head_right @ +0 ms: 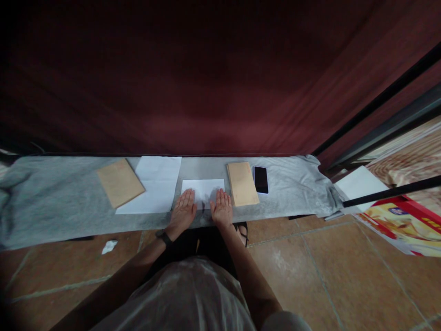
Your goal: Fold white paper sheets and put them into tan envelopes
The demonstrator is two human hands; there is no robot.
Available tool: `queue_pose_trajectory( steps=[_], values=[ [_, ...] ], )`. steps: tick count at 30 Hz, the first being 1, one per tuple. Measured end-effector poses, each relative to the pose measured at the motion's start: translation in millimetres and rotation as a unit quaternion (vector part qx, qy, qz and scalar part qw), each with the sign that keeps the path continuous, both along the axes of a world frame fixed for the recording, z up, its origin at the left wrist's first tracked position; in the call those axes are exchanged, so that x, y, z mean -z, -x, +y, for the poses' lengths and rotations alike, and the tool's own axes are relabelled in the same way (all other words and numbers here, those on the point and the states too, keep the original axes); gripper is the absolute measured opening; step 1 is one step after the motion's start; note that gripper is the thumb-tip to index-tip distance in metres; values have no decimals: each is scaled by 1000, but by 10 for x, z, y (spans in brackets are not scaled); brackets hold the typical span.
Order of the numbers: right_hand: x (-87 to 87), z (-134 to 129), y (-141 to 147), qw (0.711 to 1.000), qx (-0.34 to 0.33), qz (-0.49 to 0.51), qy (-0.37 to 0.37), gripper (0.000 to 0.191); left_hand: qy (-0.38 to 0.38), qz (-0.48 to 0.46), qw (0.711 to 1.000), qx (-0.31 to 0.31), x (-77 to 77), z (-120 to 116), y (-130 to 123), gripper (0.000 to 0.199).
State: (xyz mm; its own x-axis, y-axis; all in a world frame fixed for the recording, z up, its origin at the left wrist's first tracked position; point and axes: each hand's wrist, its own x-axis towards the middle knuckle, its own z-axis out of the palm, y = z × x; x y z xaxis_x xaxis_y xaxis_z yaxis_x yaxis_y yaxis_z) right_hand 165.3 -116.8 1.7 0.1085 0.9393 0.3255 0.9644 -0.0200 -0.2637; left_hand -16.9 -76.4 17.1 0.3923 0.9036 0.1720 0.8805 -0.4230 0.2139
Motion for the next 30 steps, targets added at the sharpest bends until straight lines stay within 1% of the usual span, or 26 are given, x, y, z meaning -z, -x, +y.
queue_pose_trajectory(
  steps=[3, 5, 9, 14, 17, 22, 26, 30],
  values=[
    [-81, 111, 52, 998, -42, 12, 40, 54, 15, 4, 997, 76, -26, 69, -91, 58],
    [-112, 180, 86, 996, -64, 16, 59, 51, 26, 8, 994, 106, -21, 122, -144, 57],
    [-125, 272, 130, 993, -92, 17, 75, 48, 41, 17, 992, 119, 3, 215, -191, 56],
    [-116, 338, 143, 993, -85, 20, 76, 45, 36, 28, 991, 125, -4, 295, -170, 55],
    [-102, 391, 144, 995, -61, 23, 72, 45, 16, 31, 992, 121, 13, 341, -158, 54],
    [-31, 462, 132, 998, -30, 23, 50, 47, 1, 26, 995, 99, 104, 410, -141, 54],
    [36, 444, 113, 999, 9, 20, 34, 51, -7, 13, 998, 58, 154, 423, -81, 57],
    [87, 379, 87, 999, 34, 19, 10, 56, -21, -16, 1000, 13, 195, 411, 13, 61]
  ],
)
